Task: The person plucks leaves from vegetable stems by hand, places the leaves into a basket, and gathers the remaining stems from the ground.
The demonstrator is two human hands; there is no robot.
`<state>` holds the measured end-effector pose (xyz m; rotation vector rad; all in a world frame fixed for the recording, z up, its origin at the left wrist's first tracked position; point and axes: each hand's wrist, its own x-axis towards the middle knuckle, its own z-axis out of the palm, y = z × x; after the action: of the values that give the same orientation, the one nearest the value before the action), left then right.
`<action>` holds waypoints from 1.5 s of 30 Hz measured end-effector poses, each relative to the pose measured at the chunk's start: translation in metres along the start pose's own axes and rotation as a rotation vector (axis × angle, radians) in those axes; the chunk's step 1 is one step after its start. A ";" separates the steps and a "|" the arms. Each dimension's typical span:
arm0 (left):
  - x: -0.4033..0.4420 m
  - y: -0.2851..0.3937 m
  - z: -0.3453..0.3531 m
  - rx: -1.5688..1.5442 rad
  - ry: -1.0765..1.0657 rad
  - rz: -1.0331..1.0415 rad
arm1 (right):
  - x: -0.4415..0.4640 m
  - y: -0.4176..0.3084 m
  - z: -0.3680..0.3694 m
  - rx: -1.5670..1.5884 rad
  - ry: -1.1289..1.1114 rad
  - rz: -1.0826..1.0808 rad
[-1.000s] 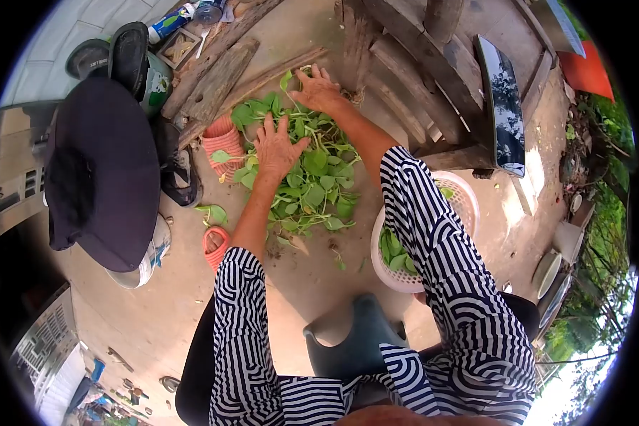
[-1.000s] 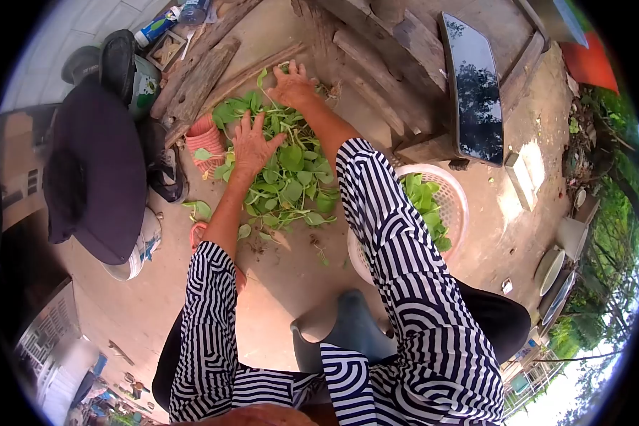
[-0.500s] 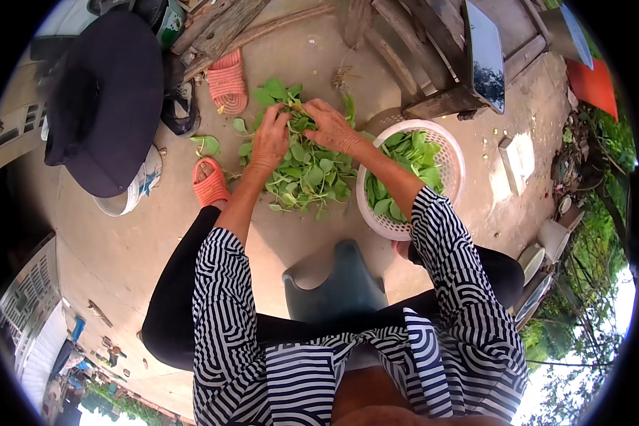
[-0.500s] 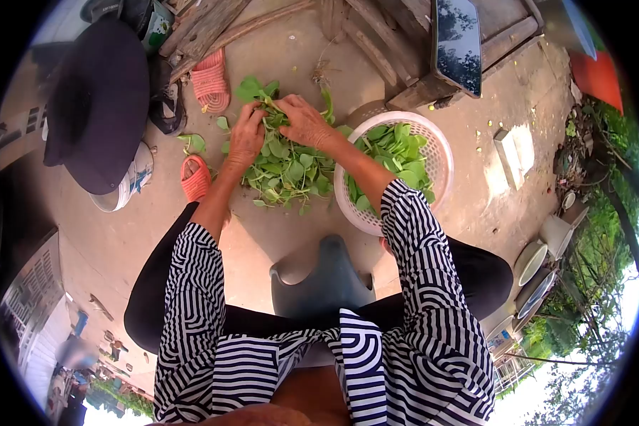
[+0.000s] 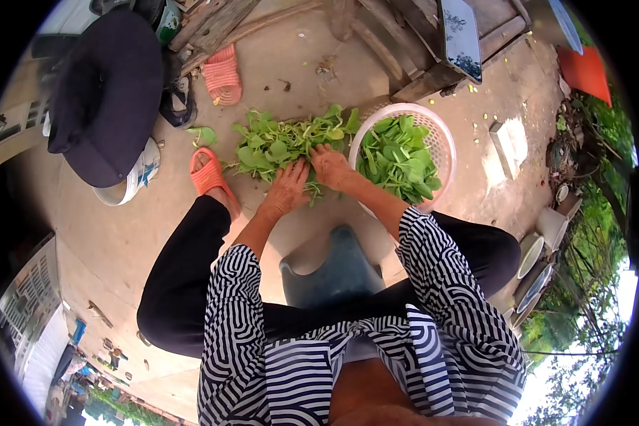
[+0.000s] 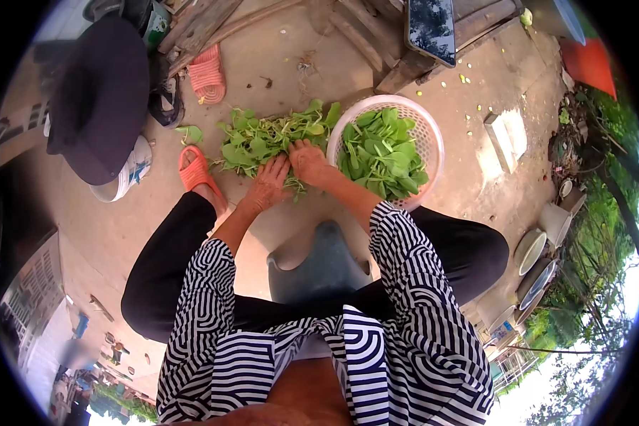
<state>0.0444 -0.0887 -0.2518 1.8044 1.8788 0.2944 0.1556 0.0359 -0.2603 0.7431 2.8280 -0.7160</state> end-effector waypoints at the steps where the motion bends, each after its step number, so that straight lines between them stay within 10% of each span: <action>1: 0.000 0.001 -0.001 -0.011 -0.072 -0.011 | 0.004 -0.003 -0.014 -0.027 -0.106 0.023; 9: 0.024 -0.032 0.004 0.232 0.011 0.214 | 0.048 0.003 -0.076 0.074 -0.074 0.076; 18: 0.060 -0.039 -0.042 -0.321 0.165 -0.176 | 0.096 0.040 -0.042 0.625 -0.407 0.225; 28: 0.088 -0.051 -0.068 0.224 0.011 -0.259 | 0.061 0.010 -0.034 0.062 -0.279 0.371; 31: 0.073 -0.067 -0.060 0.410 0.255 -0.320 | 0.054 0.004 -0.028 0.017 -0.235 0.399; 36: 0.059 -0.064 -0.048 0.025 -0.018 -0.590 | 0.051 0.002 -0.029 -0.063 -0.253 0.478; 45: 0.057 -0.042 -0.013 -0.343 0.186 -0.852 | 0.042 -0.014 0.022 0.471 -0.106 0.795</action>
<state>0.0019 -0.0348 -0.2734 0.6741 2.3536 0.4347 0.1121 0.0330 -0.2839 1.6799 1.9809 -1.1906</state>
